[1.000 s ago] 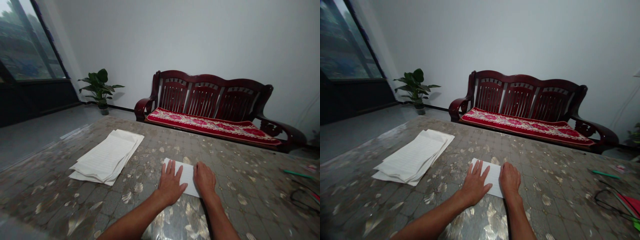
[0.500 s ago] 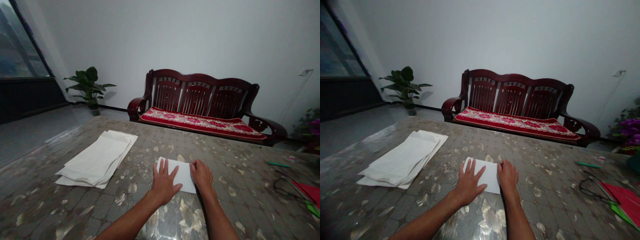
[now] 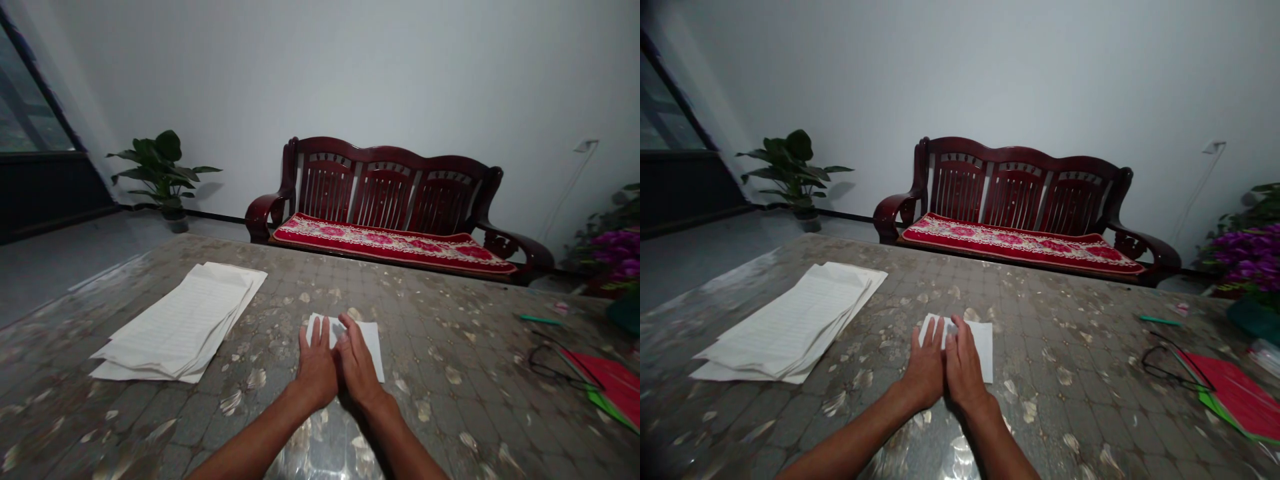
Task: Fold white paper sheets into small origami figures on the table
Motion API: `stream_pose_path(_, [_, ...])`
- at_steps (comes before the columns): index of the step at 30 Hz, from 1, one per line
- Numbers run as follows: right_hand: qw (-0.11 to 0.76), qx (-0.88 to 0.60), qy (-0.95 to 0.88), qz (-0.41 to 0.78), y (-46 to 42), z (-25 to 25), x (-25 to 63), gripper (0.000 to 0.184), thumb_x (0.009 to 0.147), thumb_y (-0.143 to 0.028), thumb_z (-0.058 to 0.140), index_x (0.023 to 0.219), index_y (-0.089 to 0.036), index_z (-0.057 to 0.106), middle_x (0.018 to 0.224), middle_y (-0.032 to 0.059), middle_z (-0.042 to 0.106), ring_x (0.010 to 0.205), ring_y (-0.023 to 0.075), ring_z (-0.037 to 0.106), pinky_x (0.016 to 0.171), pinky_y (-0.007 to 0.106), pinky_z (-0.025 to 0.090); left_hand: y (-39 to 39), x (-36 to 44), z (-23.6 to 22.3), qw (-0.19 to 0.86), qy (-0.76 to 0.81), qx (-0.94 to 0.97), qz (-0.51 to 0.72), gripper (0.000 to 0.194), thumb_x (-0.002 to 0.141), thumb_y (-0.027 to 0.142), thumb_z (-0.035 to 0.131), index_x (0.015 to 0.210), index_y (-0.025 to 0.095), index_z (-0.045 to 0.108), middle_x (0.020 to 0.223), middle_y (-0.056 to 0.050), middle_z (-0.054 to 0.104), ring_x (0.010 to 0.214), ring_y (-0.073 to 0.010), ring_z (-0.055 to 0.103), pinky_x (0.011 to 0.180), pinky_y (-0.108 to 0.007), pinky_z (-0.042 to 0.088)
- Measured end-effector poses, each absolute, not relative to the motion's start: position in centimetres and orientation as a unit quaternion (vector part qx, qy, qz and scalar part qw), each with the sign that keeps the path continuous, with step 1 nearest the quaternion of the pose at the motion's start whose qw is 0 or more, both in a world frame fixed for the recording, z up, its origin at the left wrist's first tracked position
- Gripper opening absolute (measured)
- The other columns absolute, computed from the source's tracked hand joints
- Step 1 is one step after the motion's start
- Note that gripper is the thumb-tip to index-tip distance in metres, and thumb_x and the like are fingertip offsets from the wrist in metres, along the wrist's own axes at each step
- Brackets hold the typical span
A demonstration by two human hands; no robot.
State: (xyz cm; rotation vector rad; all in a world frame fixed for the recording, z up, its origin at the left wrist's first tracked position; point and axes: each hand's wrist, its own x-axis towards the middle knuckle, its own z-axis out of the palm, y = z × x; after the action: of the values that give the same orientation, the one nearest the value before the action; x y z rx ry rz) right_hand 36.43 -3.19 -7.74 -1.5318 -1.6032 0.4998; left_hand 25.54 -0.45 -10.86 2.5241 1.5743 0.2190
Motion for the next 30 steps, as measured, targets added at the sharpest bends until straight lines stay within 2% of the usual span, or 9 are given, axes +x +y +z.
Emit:
stream_pose_path(4, [0.370, -0.624, -0.641, 0.251, -3.3, -9.6, 36.8, 0.059, 0.100, -0.045, 0.024, 0.150, -0.014, 0.028, 0.155, 0.0109, 0.034, 0.142, 0.0175, 0.031, 0.118, 0.035, 0.025, -0.3, 25.7, -11.4, 0.070, 0.528, 0.842, 0.083, 0.053, 0.091, 0.036, 0.044, 0.144, 0.030, 0.045, 0.160, -0.011, 0.021, 0.148, -0.0382, 0.005, 0.113, -0.064, -0.005])
stream_pose_path(8, [0.296, -0.660, -0.661, 0.201, -3.0, -9.9, 37.6, 0.064, 0.100, -0.045, 0.020, 0.153, -0.010, 0.020, 0.159, 0.0121, 0.023, 0.146, 0.0190, 0.021, 0.121, 0.040, 0.017, -0.4, 25.2, -10.8, 0.070, 0.525, 0.843, 0.091, 0.058, 0.092, 0.039, 0.044, 0.149, 0.033, 0.035, 0.160, -0.012, 0.023, 0.148, -0.0369, 0.009, 0.114, -0.064, -0.001])
stream_pose_path(12, [0.195, -0.682, -0.693, 0.130, -2.9, -9.5, 38.0, 0.062, 0.100, -0.042, 0.022, 0.152, -0.007, 0.024, 0.159, 0.0128, 0.021, 0.148, 0.0207, 0.017, 0.121, 0.041, 0.009, -0.6, 24.0, -9.4, 0.073, 0.511, 0.852, 0.086, 0.059, 0.093, 0.046, 0.045, 0.149, 0.029, 0.036, 0.159, -0.014, 0.025, 0.148, -0.0346, 0.014, 0.115, -0.063, 0.006])
stream_pose_path(17, [0.086, -0.704, -0.703, 0.060, -2.9, -9.2, 38.7, 0.064, 0.097, -0.043, 0.034, 0.150, -0.008, 0.031, 0.159, 0.0136, 0.021, 0.148, 0.0257, 0.014, 0.120, 0.045, 0.008, -0.7, 22.5, -8.5, 0.054, 0.513, 0.855, 0.055, 0.059, 0.093, 0.043, 0.049, 0.148, 0.025, 0.037, 0.158, -0.018, 0.023, 0.147, -0.0329, 0.018, 0.114, -0.064, 0.013])
stream_pose_path(23, [0.063, -0.709, -0.702, 0.031, -2.8, -9.4, 40.7, 0.065, 0.097, -0.046, 0.032, 0.151, -0.010, 0.030, 0.159, 0.0122, 0.022, 0.147, 0.0270, 0.017, 0.119, 0.046, 0.009, 0.0, 20.7, -9.0, 0.033, 0.510, 0.858, 0.047, 0.058, 0.094, 0.038, 0.049, 0.149, 0.024, 0.036, 0.158, -0.016, 0.023, 0.147, -0.0322, 0.020, 0.114, -0.064, 0.013])
stream_pose_path(30, [0.056, -0.739, -0.671, 0.012, -2.6, -9.7, 43.3, 0.063, 0.097, -0.043, 0.031, 0.151, -0.010, 0.031, 0.158, 0.0134, 0.023, 0.147, 0.0282, 0.018, 0.118, 0.050, 0.009, 0.1, 18.9, -8.9, 0.027, 0.526, 0.849, 0.046, 0.055, 0.095, 0.033, 0.046, 0.148, 0.024, 0.037, 0.158, -0.011, 0.028, 0.146, -0.0326, 0.022, 0.113, -0.065, 0.013])
